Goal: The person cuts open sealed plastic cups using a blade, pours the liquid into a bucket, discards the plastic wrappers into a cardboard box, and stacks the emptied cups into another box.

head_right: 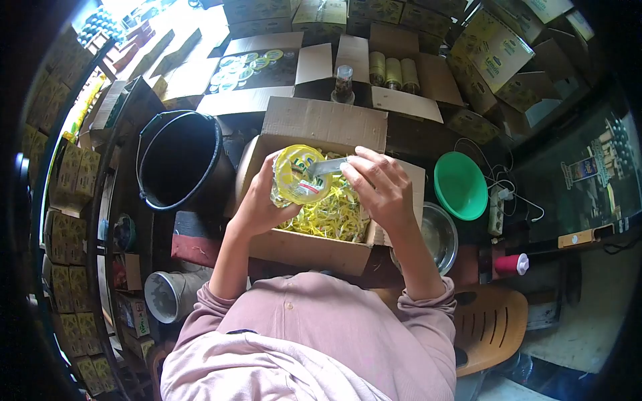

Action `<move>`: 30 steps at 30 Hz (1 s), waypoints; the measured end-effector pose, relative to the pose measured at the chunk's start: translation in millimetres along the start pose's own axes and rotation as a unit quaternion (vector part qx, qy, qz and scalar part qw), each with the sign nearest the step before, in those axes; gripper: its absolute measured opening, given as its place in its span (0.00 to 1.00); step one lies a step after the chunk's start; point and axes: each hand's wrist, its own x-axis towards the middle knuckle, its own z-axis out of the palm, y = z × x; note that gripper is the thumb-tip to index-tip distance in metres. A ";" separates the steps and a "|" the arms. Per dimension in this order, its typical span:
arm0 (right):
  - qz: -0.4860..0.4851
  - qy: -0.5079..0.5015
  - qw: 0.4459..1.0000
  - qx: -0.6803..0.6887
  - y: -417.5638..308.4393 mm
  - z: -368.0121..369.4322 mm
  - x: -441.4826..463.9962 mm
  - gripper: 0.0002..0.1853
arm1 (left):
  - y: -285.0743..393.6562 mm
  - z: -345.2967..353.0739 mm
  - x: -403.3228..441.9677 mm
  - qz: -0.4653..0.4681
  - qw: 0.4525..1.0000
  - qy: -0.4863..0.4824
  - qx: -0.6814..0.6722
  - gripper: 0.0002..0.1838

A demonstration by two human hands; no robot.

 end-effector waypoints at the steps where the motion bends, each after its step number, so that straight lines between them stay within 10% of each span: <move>1: -0.001 0.001 1.000 -0.003 0.8 0.4 1.1 0.10 | -4.9 0.9 -2.1 0.013 1.000 0.001 -0.008 0.40; 30: -0.085 0.028 0.993 0.075 0.7 9.6 -10.6 0.14 | -7.6 19.2 -2.0 -0.027 0.965 -0.135 -0.221 0.38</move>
